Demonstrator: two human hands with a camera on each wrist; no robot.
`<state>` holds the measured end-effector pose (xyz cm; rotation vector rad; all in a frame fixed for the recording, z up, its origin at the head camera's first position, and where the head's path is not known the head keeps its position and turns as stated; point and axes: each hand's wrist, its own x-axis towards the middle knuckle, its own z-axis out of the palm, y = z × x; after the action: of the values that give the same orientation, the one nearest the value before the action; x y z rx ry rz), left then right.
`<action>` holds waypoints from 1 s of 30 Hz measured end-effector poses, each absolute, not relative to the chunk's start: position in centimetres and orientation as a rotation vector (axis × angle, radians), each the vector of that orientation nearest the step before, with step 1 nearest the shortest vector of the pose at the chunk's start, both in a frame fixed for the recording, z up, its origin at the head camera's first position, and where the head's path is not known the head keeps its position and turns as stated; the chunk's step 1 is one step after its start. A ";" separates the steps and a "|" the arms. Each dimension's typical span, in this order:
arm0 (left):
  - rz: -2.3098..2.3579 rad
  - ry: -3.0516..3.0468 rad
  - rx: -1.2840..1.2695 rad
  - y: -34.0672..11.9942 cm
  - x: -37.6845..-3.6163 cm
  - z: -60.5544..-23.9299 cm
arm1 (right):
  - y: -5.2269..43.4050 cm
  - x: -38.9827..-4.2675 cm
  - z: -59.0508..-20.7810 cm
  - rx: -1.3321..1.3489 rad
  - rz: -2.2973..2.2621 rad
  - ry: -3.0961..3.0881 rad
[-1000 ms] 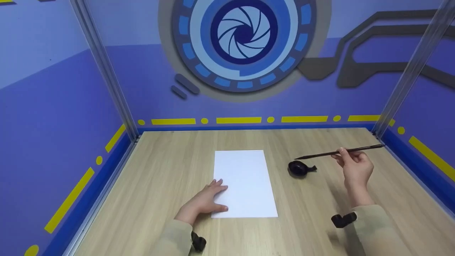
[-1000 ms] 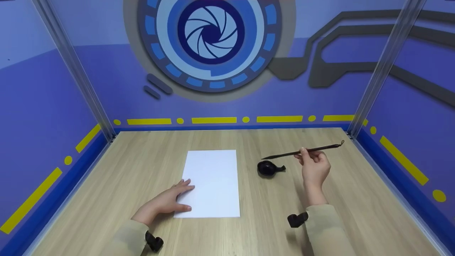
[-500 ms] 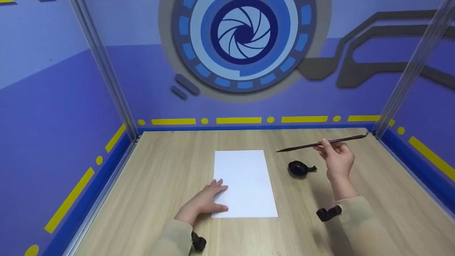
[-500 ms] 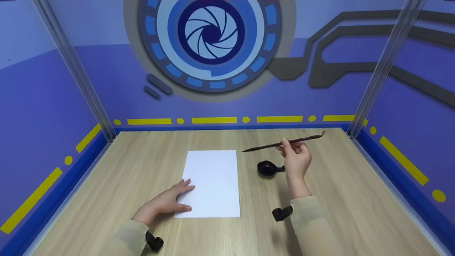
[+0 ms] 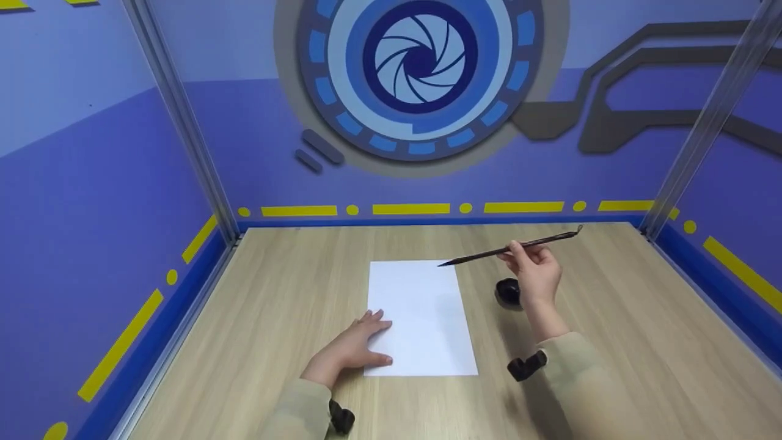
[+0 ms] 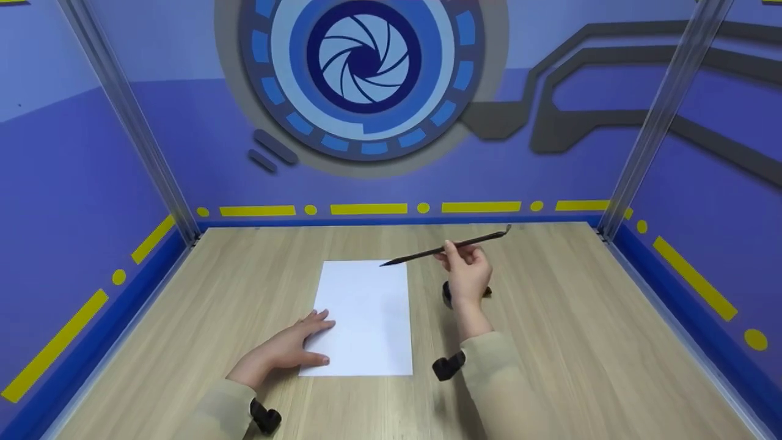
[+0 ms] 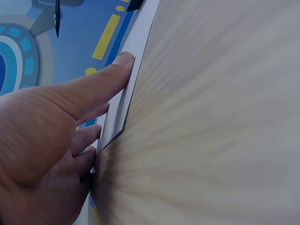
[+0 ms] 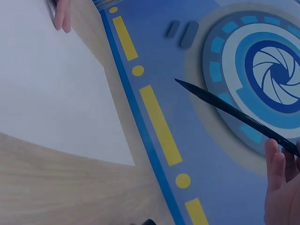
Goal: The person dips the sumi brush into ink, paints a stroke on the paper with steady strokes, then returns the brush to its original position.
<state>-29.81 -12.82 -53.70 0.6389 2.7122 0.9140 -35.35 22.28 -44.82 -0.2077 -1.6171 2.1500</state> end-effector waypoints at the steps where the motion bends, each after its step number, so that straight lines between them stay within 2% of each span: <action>1: 0.915 2.712 0.636 -12.8 -29.8 -53.7 | 21.8 -35.4 -44.9 -0.202 2.152 -1.618; 30: 0.915 2.712 0.658 -12.9 -29.7 -53.6 | 12.1 -37.5 -47.8 -0.151 2.172 -1.667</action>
<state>-29.71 -12.91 -53.58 0.6583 2.7116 0.9152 -37.48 12.13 -47.81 -0.1508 -1.6673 2.1723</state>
